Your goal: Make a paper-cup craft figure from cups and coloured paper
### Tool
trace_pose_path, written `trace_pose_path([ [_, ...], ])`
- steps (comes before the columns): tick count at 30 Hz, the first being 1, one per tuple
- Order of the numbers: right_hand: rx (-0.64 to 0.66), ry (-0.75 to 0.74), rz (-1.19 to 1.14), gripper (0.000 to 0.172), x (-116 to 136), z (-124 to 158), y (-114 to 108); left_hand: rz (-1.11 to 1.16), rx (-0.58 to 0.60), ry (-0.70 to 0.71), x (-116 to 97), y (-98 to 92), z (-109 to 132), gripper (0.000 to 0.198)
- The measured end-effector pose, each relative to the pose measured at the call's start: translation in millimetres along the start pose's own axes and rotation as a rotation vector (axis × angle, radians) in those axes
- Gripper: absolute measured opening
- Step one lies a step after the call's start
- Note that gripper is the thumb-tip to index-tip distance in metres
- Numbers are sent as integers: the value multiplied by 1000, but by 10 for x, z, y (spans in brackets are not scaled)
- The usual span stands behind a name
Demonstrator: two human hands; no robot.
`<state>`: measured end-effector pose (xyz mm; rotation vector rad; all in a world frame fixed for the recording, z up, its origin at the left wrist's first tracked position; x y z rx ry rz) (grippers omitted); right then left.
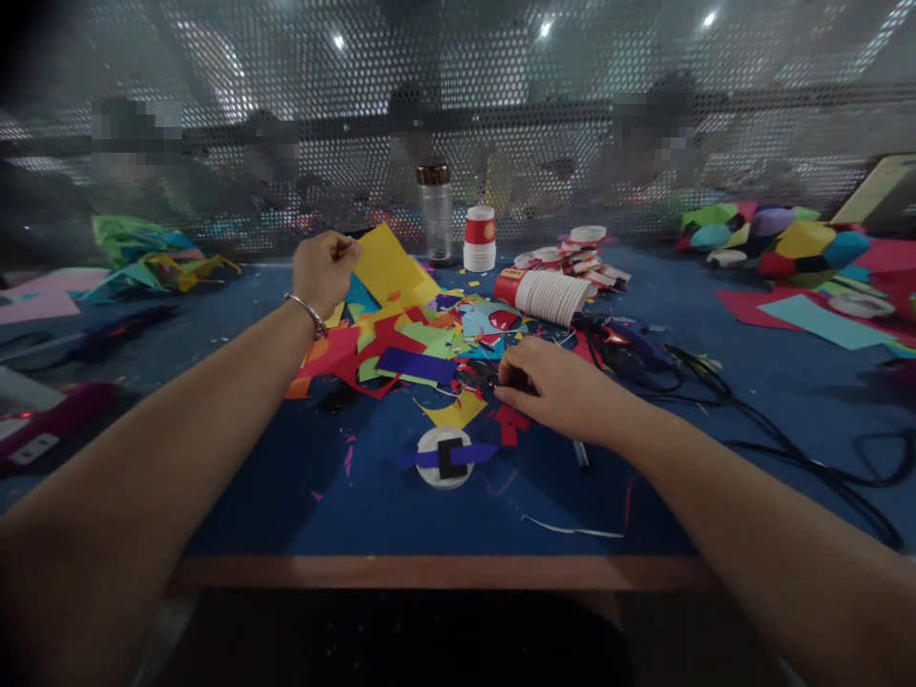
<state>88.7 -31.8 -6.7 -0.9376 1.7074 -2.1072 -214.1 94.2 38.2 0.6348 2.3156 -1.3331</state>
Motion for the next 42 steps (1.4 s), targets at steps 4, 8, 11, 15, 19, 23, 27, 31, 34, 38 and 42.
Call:
trace_pose_path([
  [4,-25,-15,2,15,-3,3,-1,225,-281,39,3,-94,-30,18],
  [8,-67,-20,2,15,-13,9,-13,242,-365,166,-144,-154,71,19],
  [11,-93,-37,-8,15,-7,18,-33,141,-269,377,-388,-105,209,21],
  [15,-212,-33,-50,21,5,51,-114,199,-123,533,-634,20,367,22],
  [19,-318,-3,-100,26,-8,78,-181,150,-72,636,-858,71,504,19],
  [23,-349,4,-112,25,-29,71,-188,-187,49,488,-837,112,466,24],
  [27,-295,2,-95,20,-27,37,-148,-406,197,173,-436,84,273,24],
  [31,-247,9,-107,18,-24,15,-119,-456,298,93,-130,88,172,18],
  [34,-225,13,-105,16,-27,12,-102,-474,323,87,-61,121,169,19],
  [38,-254,10,-94,17,-34,26,-108,-395,189,229,-168,50,180,14],
  [42,-284,0,-106,15,-17,36,-133,-242,-11,314,-323,-118,181,13],
])
Point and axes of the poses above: each hand's wrist, its own z-axis away from the middle knuckle, its own y-axis out of the palm, x = y × z, the point moved 6 cm from there along -z, towards the middle knuckle, and after that the axes turned 11 degrees about x, right-handed, at the moved point
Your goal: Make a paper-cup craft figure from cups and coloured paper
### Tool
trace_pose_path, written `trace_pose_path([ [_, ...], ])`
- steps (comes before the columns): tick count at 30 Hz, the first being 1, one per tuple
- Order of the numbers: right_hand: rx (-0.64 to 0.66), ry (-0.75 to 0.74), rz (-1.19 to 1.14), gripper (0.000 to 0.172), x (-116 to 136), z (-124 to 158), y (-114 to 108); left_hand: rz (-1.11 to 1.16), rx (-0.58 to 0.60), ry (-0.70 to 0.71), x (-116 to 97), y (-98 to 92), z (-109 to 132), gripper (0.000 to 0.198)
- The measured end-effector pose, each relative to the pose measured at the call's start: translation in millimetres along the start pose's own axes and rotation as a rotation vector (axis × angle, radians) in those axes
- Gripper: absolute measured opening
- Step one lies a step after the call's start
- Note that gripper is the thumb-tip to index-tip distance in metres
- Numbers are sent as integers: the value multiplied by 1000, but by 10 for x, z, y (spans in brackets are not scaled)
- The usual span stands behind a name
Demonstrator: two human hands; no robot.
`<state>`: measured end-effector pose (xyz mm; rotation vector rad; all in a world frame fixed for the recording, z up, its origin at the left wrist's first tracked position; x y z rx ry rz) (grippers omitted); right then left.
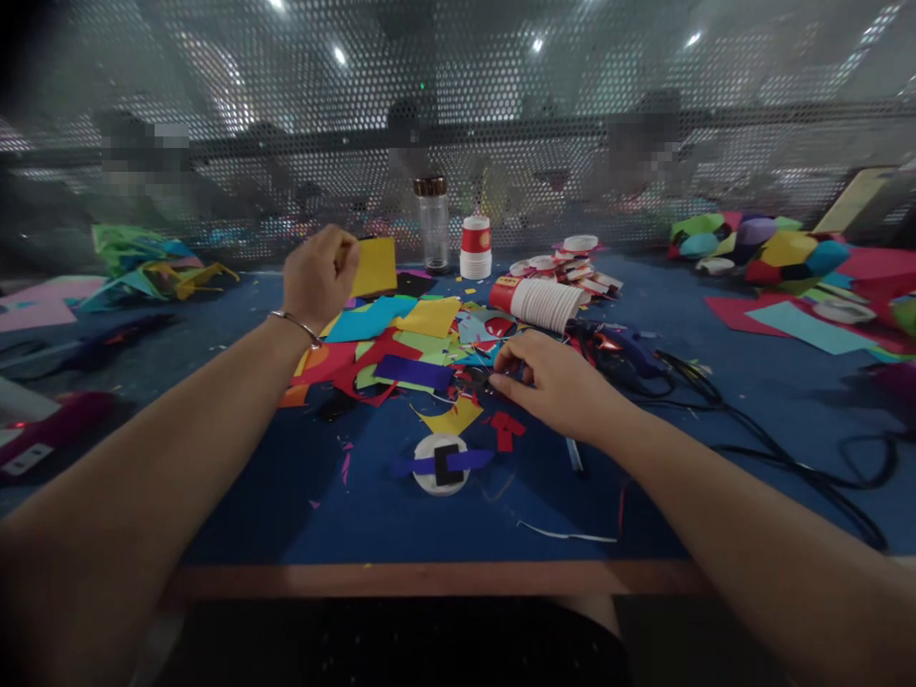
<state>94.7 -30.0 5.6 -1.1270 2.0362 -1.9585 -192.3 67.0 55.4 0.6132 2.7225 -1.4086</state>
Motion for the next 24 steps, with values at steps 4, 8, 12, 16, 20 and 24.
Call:
trace_pose_path([
  [4,-85,42,-115,23,2,21,-62,252,-30,75,-320,-11,-37,10],
  [8,-204,91,-234,34,-19,68,-137,676,188,197,-793,141,21,10],
  [12,-286,119,-335,36,-28,92,-201,880,354,165,-1061,234,147,10],
  [16,-246,141,-399,36,0,77,-213,930,374,145,-1173,267,222,8],
  [20,-262,173,-477,30,-19,84,-222,891,453,129,-1204,279,280,6],
  [24,-339,241,-637,32,-125,113,-217,587,556,103,-1111,117,435,22],
])
Point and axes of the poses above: each hand's wrist, its own z-axis away from the middle knuckle, its own y-axis out of the palm, x = y × z, the point moved 6 cm from there along -z, towards the middle knuckle, and after that the axes turned 11 degrees about x, right-handed, at the moved point
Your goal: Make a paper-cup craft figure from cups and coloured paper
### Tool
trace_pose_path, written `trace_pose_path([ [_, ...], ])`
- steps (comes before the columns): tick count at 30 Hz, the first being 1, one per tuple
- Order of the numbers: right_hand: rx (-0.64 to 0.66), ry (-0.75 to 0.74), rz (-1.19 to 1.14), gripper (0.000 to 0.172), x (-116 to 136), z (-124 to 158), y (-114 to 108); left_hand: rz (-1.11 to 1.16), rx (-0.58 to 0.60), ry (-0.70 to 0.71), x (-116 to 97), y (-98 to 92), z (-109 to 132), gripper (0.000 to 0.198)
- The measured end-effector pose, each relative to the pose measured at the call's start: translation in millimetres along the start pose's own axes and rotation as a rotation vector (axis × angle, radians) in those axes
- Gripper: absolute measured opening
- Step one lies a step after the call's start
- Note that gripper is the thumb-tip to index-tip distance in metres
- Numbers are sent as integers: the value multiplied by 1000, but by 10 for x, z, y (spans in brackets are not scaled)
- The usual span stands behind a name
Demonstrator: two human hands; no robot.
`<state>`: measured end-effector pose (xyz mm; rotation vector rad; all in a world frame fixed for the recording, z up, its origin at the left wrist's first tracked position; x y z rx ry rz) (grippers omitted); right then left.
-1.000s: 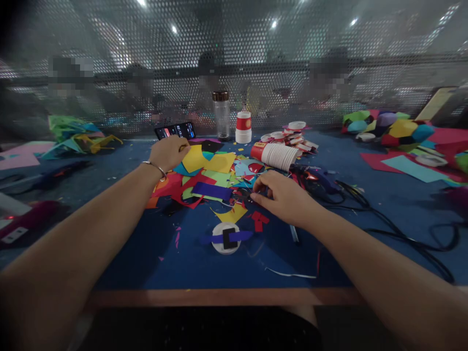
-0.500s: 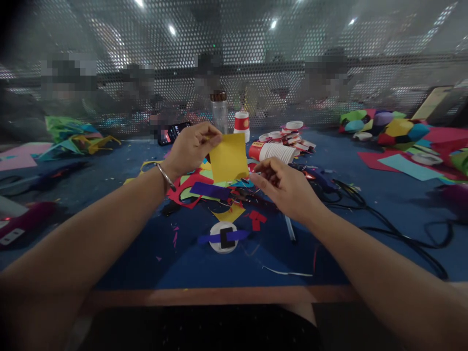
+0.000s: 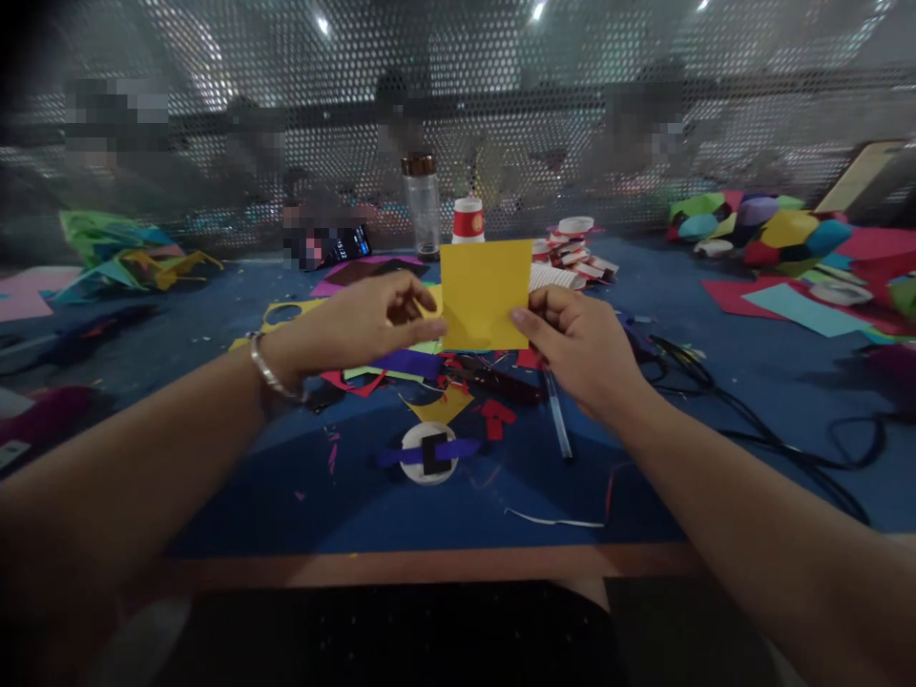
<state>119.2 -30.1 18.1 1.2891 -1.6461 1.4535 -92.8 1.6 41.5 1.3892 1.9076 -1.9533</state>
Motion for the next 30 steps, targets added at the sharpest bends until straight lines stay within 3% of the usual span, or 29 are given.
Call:
trace_pose_path([
  [3,12,33,-34,36,-50,-9,4,-53,327,-79,-11,122,290,49],
  [5,20,44,-52,36,-73,-10,16,-63,481,-109,-30,221,497,66],
  [7,22,46,-74,34,-86,-5,28,-97,529,-109,-59,303,644,77],
  [10,55,56,-110,33,-85,7,65,-119,558,-96,-91,442,748,72],
  [14,119,90,-140,40,-48,26,131,-114,506,-75,-118,540,744,59],
  [18,192,127,-176,43,-10,47,193,-90,416,-56,-129,484,718,50],
  [24,265,243,-311,45,-51,81,246,203,271,-103,26,377,651,53],
  [30,329,283,-290,48,-76,103,322,668,196,-83,19,526,566,63],
])
Point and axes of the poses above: each hand's wrist, its own z-axis away from the middle knuckle, its own y-axis out of the palm, x = y × z, the point moved 6 cm from there along -z, towards the middle knuckle, and after that the axes turned 11 degrees about x, right-handed, at the moved point
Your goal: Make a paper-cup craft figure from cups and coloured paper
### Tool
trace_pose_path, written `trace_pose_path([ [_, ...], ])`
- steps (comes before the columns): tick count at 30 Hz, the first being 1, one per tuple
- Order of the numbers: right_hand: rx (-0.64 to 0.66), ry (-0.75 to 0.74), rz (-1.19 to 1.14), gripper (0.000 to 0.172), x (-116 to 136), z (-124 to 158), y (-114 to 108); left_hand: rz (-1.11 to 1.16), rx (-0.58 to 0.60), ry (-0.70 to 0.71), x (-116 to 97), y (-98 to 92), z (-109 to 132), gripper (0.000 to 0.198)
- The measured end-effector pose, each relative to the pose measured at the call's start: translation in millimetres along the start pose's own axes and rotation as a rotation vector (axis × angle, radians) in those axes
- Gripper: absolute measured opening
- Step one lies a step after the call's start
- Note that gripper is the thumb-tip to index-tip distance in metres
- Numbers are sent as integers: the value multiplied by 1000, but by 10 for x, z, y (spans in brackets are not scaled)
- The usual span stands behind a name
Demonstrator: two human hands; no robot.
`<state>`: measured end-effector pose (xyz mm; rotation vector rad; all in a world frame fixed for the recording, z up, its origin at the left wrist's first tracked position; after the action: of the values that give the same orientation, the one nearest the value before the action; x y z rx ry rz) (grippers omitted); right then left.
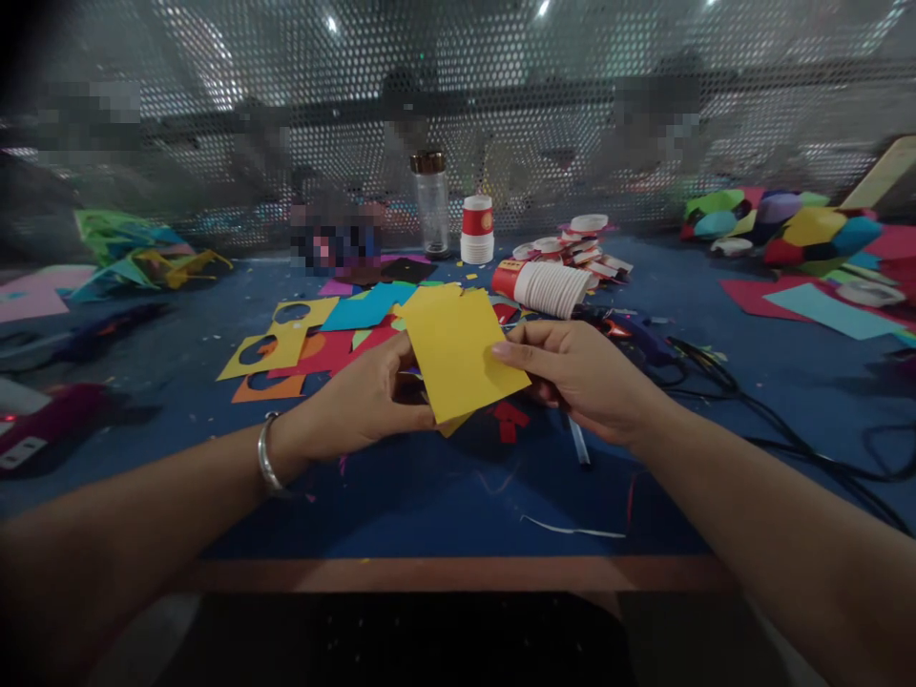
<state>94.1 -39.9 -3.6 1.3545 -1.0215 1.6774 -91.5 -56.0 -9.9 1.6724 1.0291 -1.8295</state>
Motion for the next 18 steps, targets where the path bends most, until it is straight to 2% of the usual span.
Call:
trace_pose_path([
  [4,31,-10,53,47,15,-7,40,274,22,-2,22,112,-13,64],
  [10,10,-15,52,40,3,-10,25,501,40,-77,61,116,13,71],
  [15,-22,-18,54,44,-4,-6,16,631,159,-106,27,144,9,51],
  [18,-31,-26,93,45,-27,-11,-3,647,133,-124,56,142,11,42],
])
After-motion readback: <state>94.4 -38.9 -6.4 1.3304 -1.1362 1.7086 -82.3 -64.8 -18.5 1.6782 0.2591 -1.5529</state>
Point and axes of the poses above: each hand's wrist, its own z-axis away from the middle knuckle, its own y-axis out of the palm, x = y × z, the point moved 6 cm from there along -z, towards the middle knuckle, and after that the axes turned 11 degrees about x, right-handed, at the moved point
